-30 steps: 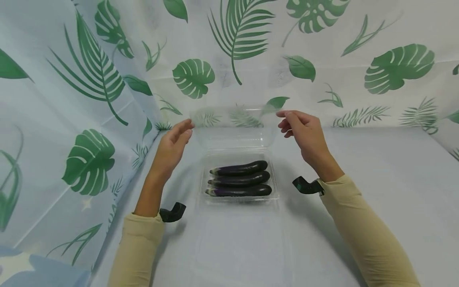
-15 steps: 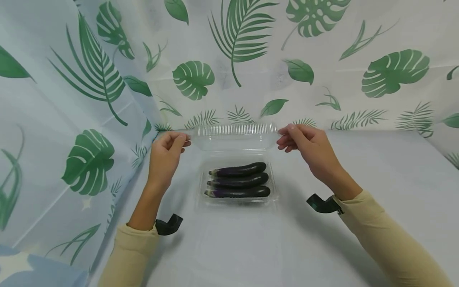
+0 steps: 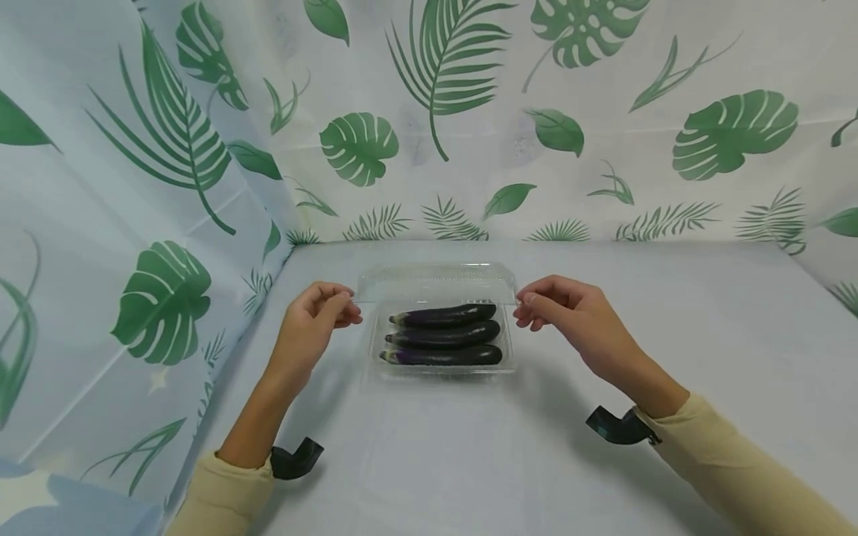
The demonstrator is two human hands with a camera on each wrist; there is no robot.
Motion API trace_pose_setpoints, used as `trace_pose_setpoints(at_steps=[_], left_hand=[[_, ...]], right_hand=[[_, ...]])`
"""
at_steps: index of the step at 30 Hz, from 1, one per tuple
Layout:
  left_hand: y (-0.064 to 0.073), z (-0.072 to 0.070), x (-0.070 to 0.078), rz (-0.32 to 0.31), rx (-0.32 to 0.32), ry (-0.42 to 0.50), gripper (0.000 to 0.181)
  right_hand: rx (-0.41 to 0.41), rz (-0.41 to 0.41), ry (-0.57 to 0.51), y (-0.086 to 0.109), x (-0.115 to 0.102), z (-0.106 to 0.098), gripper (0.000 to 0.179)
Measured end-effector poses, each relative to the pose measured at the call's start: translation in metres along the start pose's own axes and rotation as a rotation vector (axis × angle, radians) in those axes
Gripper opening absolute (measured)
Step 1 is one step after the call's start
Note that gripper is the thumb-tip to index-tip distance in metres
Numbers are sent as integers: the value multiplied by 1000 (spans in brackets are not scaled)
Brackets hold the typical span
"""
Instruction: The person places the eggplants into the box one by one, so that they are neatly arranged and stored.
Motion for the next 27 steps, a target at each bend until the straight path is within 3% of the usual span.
trace_pose_setpoints(at_steps=[6, 12, 20, 27], left_hand=[[3, 0, -8, -78, -62, -58, 26], [3, -2, -17, -165, -110, -180, 31], [7, -4, -29, -284, -267, -289, 45], [6, -5, -34, -321, -259, -307, 57]], right_hand=[[-51, 28, 15, 2, 12, 6, 26], [-113, 70, 59, 0, 24, 12, 23], [-206, 112, 148, -1, 43, 20, 14], [-231, 117, 156, -1, 46, 23, 14]])
Point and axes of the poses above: each hand's wrist, its own y-axis away from the middle knuckle, its own z-axis out of the palm, x = y × z, the point moved 2 cm from there along -y, towards the middle knuckle, and after that the axes turned 13 degrees about y, right-handed, at the moved point
